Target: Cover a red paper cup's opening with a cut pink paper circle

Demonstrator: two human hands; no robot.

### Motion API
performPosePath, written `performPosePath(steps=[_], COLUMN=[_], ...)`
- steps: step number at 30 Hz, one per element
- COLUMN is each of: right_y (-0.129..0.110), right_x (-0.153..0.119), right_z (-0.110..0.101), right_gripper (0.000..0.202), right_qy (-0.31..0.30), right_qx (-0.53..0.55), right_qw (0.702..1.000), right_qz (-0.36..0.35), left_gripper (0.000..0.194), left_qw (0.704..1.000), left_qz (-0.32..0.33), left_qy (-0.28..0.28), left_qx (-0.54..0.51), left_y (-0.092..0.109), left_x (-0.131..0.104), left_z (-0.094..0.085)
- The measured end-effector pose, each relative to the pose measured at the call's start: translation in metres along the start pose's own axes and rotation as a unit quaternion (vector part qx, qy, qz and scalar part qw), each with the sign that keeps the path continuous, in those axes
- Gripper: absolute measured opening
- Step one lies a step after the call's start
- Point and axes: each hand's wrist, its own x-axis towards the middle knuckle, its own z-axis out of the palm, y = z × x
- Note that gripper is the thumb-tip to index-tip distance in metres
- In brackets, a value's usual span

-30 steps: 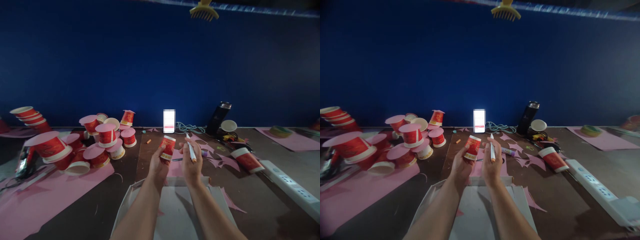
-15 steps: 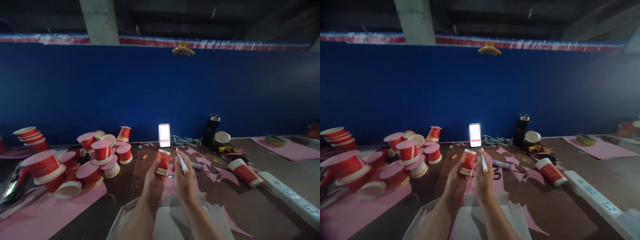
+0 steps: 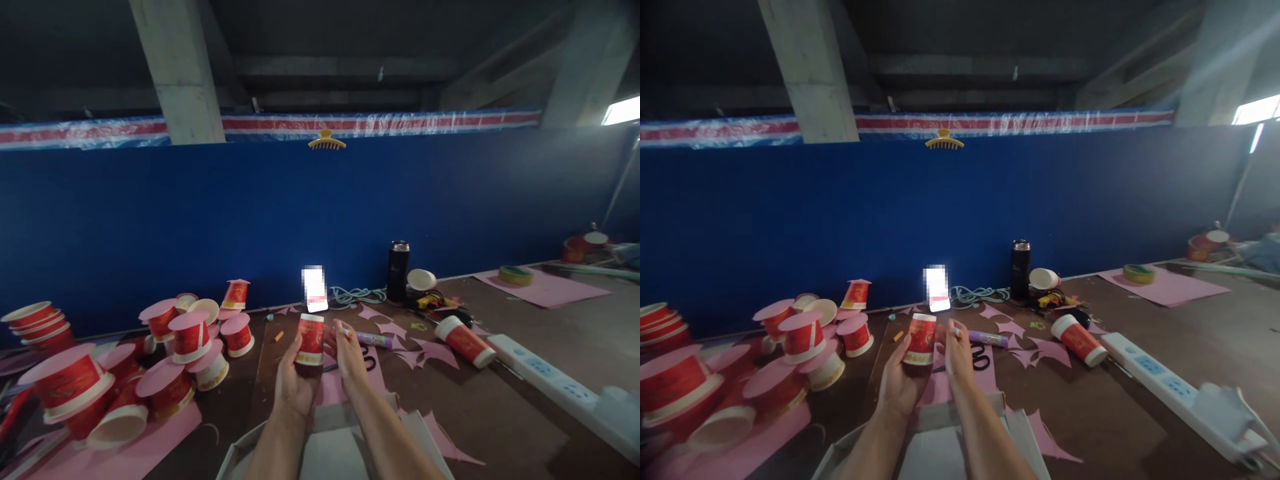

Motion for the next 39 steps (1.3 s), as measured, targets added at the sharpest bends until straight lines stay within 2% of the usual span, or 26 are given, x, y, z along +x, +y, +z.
performPosePath(steps=[3, 8, 14, 19, 21, 24, 26, 32, 36, 39], right_y=[0.002, 0.000, -0.004, -0.006, -0.009, -0.014, -0.015, -0.014, -0.014, -0.013], right_x=[-0.002, -0.010, -0.019, -0.011, -0.007, -0.003, -0.002, 0.000, 0.000, 0.001], right_z=[0.002, 0.007, 0.011, 0.009, 0.006, 0.003, 0.002, 0.004, 0.005, 0.004], right_gripper=[0.050, 0.045, 0.041, 0.035, 0.032, 0.028, 0.027, 0.033, 0.032, 0.031], right_qy=[-0.048, -0.102, -0.145, -0.103, -0.074, -0.035, -0.030, -0.020, -0.032, -0.035], right_qx=[0.034, 0.066, 0.129, 0.182, 0.207, 0.226, 0.230, 0.203, 0.186, 0.182], right_qw=[0.998, 0.992, 0.980, 0.977, 0.975, 0.973, 0.972, 0.979, 0.982, 0.982], right_qz=[0.019, 0.021, 0.034, 0.027, 0.030, 0.042, 0.039, 0.011, -0.021, -0.034], left_gripper=[0.019, 0.018, 0.019, 0.031, 0.029, 0.016, 0.013, 0.021, 0.022, 0.021], left_qw=[1.000, 1.000, 1.000, 0.999, 0.998, 0.996, 0.992, 0.979, 0.973, 0.974], left_qz=[-0.002, 0.003, 0.000, 0.017, 0.025, 0.037, 0.054, 0.095, 0.105, 0.098], left_qy=[-0.014, 0.003, 0.005, -0.046, -0.044, -0.015, -0.010, -0.025, -0.025, -0.046], left_qx=[-0.010, -0.011, -0.011, 0.016, 0.038, 0.077, 0.110, 0.177, 0.203, 0.199], left_y=[-0.001, -0.002, -0.002, -0.010, -0.013, -0.018, -0.020, -0.020, -0.020, -0.021], left_x=[0.000, -0.001, 0.000, -0.002, -0.002, -0.002, -0.002, 0.001, 0.004, 0.002], left_z=[-0.001, 0.001, 0.001, 0.002, 0.002, -0.001, -0.003, -0.007, -0.010, -0.009])
